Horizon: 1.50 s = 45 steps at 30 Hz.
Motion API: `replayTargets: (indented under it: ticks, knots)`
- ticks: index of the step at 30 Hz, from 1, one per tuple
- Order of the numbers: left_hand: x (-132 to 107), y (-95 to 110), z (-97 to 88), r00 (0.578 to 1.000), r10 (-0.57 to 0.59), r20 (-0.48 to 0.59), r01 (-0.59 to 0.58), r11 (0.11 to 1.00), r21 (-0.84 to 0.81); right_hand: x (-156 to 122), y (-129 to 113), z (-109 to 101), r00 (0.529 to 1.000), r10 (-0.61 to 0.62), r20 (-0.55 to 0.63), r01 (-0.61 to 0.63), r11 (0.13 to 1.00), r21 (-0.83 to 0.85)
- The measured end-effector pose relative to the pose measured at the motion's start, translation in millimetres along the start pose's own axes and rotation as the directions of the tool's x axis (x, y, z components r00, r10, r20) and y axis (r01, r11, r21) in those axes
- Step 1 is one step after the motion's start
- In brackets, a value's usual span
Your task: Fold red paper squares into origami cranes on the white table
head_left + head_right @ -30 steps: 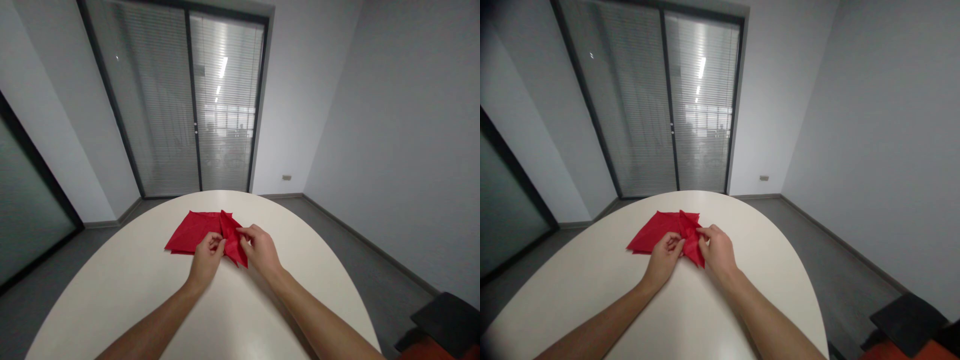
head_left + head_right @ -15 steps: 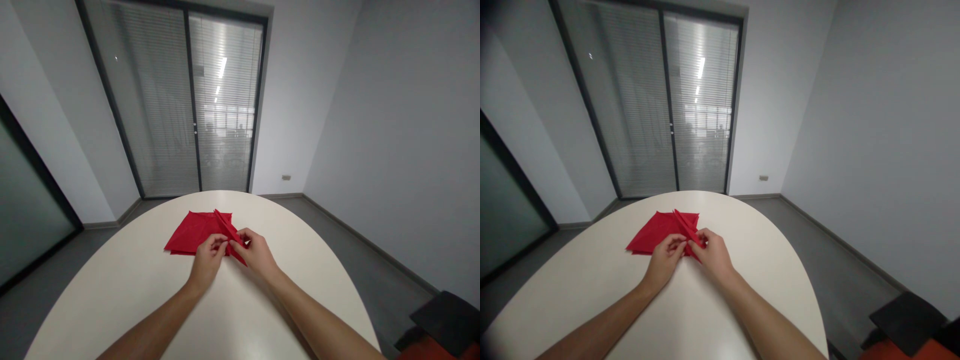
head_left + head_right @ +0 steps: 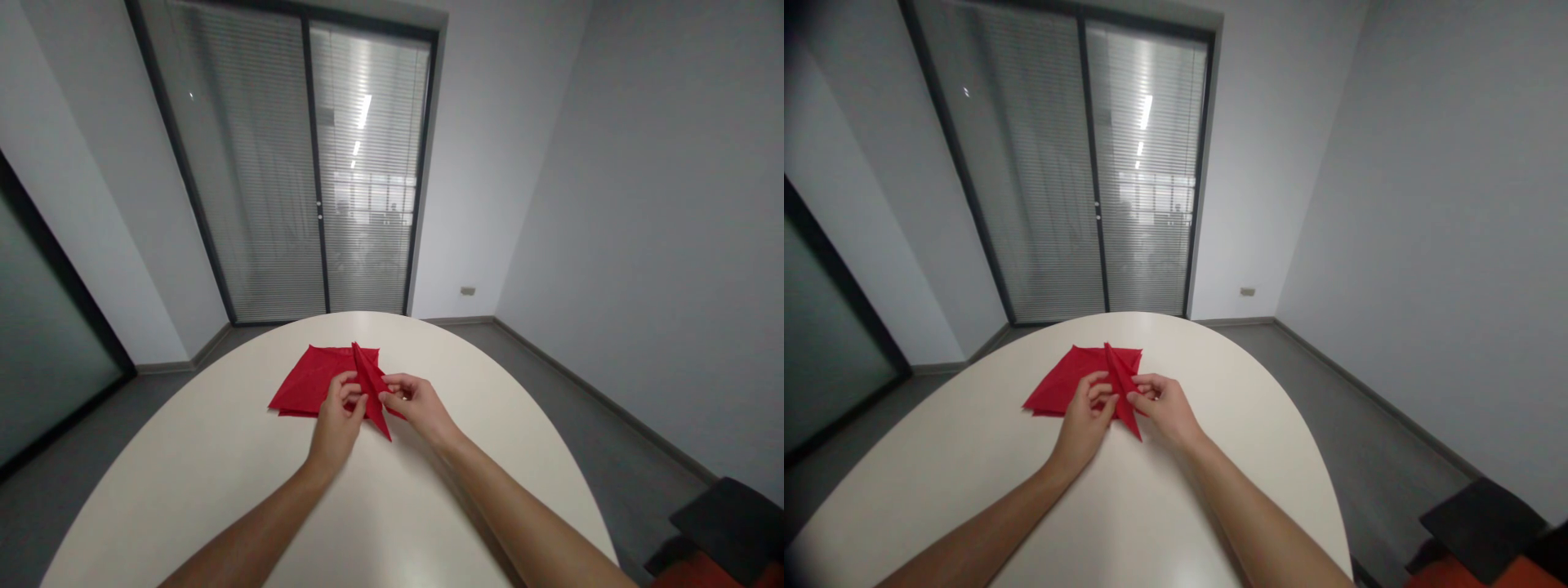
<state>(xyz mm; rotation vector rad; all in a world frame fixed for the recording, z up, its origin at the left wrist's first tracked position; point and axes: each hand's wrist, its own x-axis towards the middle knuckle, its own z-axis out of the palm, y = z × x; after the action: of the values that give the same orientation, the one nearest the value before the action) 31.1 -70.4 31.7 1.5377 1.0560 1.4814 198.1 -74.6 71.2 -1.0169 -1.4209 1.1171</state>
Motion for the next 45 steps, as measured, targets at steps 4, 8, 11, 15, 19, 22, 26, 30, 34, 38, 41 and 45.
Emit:
replayTargets:
  ticks: [4, 8, 11, 15, 19, 22, 26, 30, 34, 38, 41, 45]
  knots:
    - [1.0, -1.0, 0.2, 1.000, 0.004, -0.028, -0.004, 1.000, -0.019, -0.7, -0.1, -2.9, 0.999, 0.009, 0.038, -0.007, 0.999, -0.035]
    - [1.3, 1.1, -0.3, 0.999, -0.004, -0.033, 0.003, 1.000, -0.025, -0.1, -2.3, -7.5, 0.997, 0.046, 0.056, -0.046, 0.999, 0.009]
    - [0.7, 2.7, -0.5, 1.000, -0.009, -0.012, 0.008, 1.000, -0.030, 0.2, -4.6, -11.6, 0.993, 0.065, 0.098, -0.069, 0.997, 0.035]
    - [0.6, 0.7, -0.4, 1.000, -0.012, -0.008, 0.011, 0.999, -0.036, -0.1, -7.4, -16.4, 0.988, 0.069, 0.139, -0.079, 0.995, 0.066]
    - [0.5, -0.8, -1.1, 1.000, -0.023, -0.014, 0.022, 0.998, -0.059, -1.0, -9.8, -19.8, 0.990, 0.061, 0.129, -0.072, 0.994, 0.077]
    - [-1.2, 3.7, -2.2, 0.999, -0.040, -0.020, 0.038, 0.995, -0.090, -1.5, -11.7, -20.8, 0.996, 0.048, 0.074, -0.055, 0.994, 0.098]
    - [-4.3, 12.4, -3.7, 0.996, -0.088, 0.032, 0.092, 0.984, -0.155, -0.9, -13.5, -20.3, 1.000, 0.022, 0.002, -0.022, 0.993, 0.119]
    - [-6.1, 15.8, -3.3, 0.989, -0.108, 0.097, 0.125, 0.973, -0.193, -1.5, -14.8, -17.8, 0.998, 0.037, 0.050, -0.046, 0.982, 0.183]
    - [-4.6, 14.0, -0.4, 0.988, -0.094, 0.119, 0.124, 0.952, -0.279, -3.8, -14.6, -14.8, 0.998, 0.037, 0.045, -0.046, 0.974, 0.221]
    - [-2.8, 16.0, -0.6, 0.973, -0.136, 0.189, 0.197, 0.913, -0.357, -4.4, -15.1, -13.4, 0.999, 0.047, 0.016, -0.049, 0.983, 0.177]
    - [-3.3, 19.9, -2.0, 0.949, -0.171, 0.265, 0.267, 0.881, -0.390, -3.5, -14.4, -14.5, 0.996, 0.057, 0.074, -0.071, 0.974, 0.213]
    - [-3.9, 21.5, -1.4, 0.931, -0.152, 0.333, 0.287, 0.867, -0.408, 1.1, -5.8, -17.4, 0.995, 0.041, 0.087, -0.056, 0.981, 0.184]
